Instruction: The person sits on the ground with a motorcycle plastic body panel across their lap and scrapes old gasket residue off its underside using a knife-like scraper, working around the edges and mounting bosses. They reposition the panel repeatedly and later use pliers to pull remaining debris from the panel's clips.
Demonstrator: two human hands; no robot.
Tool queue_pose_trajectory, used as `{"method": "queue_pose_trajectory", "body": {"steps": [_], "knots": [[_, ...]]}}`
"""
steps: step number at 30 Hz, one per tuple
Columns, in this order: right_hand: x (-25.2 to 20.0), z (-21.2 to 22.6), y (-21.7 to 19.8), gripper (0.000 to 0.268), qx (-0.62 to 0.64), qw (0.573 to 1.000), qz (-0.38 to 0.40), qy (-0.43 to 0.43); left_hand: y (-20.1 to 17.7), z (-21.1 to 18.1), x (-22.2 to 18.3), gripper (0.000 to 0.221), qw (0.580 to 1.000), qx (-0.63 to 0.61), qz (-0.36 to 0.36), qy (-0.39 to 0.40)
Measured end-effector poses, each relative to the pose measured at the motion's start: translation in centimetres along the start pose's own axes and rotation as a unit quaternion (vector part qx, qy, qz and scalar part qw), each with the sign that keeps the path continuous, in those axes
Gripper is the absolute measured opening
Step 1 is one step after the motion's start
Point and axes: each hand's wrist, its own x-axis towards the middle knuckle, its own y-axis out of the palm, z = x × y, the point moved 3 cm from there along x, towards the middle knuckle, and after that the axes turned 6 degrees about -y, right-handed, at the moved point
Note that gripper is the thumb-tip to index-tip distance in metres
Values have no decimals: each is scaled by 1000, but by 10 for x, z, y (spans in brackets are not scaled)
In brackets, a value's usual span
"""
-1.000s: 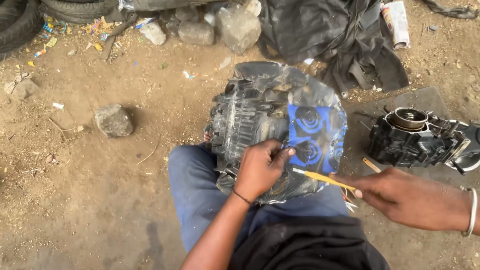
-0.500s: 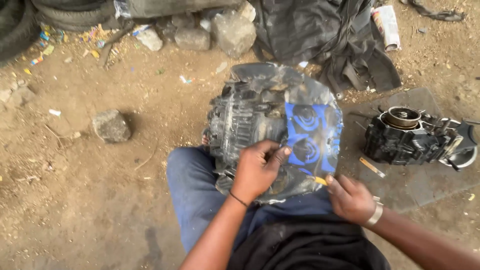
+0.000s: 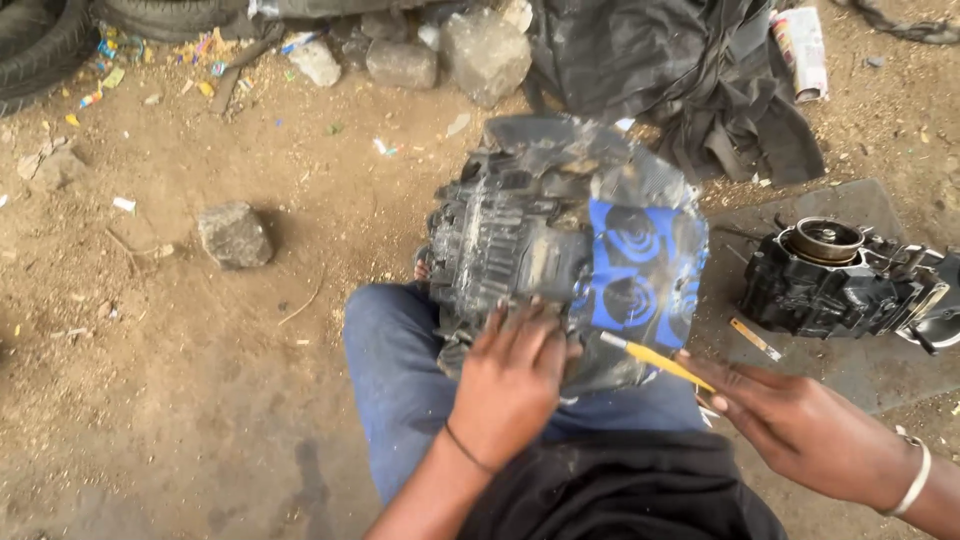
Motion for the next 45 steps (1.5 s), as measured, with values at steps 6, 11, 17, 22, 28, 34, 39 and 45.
{"method": "queue_pose_trajectory", "body": {"steps": [6, 11, 17, 22, 28, 34, 39, 45], "knots": [[3, 42, -23, 55, -134, 976, 160, 65, -14, -19, -10, 20, 997, 51, -57, 22], [16, 74, -33, 63, -30, 990, 139, 12, -3, 6, 11, 14, 980, -130, 7, -149], [17, 74, -35, 63, 135, 923, 240, 269, 21, 14, 27, 11, 963, -229, 45, -134], [-3, 48, 39, 65, 246, 924, 140, 257, 18, 7, 20, 11, 948, -289, 17, -132], [10, 23, 119, 60, -5, 985, -169, 41, -3, -6, 16, 12, 978, -169, -117, 41], [-10, 21, 65, 61, 22, 986, -167, -21, 0, 14, 20, 24, 912, -323, 102, -230], [-17, 8, -3, 65, -78, 978, -52, 184, -18, 18, 15, 26, 968, -207, 113, -82], [7, 46, -28, 45, -14, 974, -226, -15, 6, 20, -3, 10, 957, -246, 45, -150]]}}
